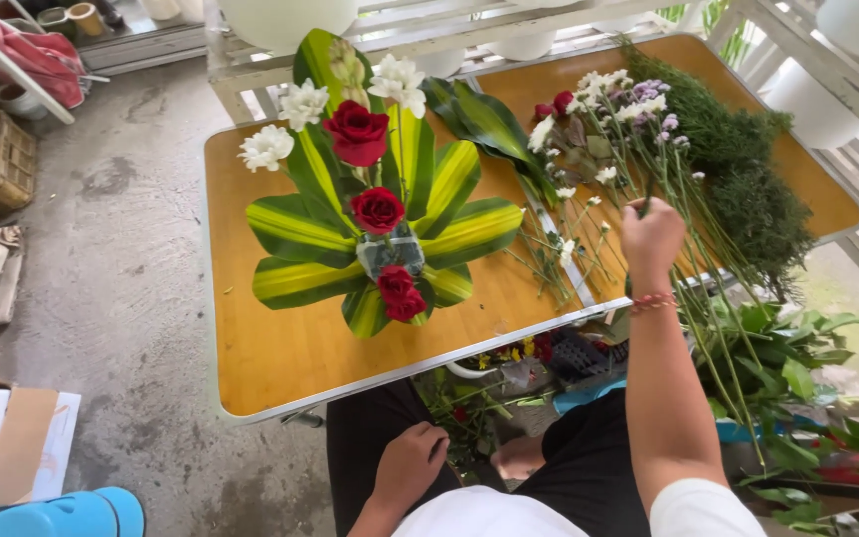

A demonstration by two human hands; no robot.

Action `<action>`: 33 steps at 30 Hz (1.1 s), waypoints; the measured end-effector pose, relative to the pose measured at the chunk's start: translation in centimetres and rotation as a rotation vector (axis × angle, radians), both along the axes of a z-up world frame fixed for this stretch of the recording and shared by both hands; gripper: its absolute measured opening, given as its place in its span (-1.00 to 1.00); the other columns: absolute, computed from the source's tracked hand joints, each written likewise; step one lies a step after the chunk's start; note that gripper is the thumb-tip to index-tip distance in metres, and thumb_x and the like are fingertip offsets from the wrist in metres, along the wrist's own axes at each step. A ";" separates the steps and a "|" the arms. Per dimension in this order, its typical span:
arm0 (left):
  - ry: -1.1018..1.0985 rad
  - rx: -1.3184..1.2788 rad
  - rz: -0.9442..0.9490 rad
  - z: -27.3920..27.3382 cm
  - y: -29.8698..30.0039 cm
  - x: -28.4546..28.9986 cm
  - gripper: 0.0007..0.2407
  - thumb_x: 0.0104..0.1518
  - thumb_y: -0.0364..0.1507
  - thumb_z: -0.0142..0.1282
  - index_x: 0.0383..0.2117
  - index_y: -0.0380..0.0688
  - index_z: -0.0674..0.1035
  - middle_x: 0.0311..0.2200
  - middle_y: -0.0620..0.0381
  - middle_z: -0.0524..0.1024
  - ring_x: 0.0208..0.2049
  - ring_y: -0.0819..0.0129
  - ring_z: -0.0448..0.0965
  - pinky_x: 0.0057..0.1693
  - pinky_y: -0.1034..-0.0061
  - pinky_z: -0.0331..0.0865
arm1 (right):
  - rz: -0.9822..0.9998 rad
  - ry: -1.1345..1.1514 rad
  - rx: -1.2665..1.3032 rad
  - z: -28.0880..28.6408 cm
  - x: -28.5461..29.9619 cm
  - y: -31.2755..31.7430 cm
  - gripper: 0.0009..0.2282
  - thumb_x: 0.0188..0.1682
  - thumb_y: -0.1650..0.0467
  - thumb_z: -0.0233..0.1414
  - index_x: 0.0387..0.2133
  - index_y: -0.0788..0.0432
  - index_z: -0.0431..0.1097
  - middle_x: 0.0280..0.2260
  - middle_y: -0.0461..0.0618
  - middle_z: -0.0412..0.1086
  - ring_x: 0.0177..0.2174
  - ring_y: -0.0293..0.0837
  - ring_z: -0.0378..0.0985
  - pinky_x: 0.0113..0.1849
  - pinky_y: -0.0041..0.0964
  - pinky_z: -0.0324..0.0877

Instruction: The person is creating a floral arrangement by trimming flower stems and inserting them into a foam base.

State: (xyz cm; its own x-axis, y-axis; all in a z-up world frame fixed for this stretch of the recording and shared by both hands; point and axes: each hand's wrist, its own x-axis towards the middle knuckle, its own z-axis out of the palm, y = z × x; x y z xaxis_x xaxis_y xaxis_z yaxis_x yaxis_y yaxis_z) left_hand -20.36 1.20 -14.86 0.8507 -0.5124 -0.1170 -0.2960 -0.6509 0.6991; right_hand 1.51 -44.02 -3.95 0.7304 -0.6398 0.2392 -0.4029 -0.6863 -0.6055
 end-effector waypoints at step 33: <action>-0.161 -0.069 0.006 -1.1 -0.5 0.1 -0.91 0.24 -0.46 0.13 -0.28 -0.10 0.68 -0.37 0.14 0.60 -0.36 0.26 0.63 -0.36 0.40 0.51 | 0.454 -0.138 0.978 7.0 -5.4 28.7 -0.94 -0.01 0.50 0.24 -0.41 0.29 0.53 -0.65 -0.02 0.34 -0.77 -0.21 0.17 -0.71 -0.34 0.22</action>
State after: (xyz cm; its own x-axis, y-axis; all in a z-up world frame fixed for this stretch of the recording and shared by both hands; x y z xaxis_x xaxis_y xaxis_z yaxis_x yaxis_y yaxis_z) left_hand -20.22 0.69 -15.91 0.8586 -0.5096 0.0561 -0.4041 -0.6053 0.6858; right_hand -3.90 -15.34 3.03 0.9528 -0.2748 -0.1288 -0.1197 0.0497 -0.9916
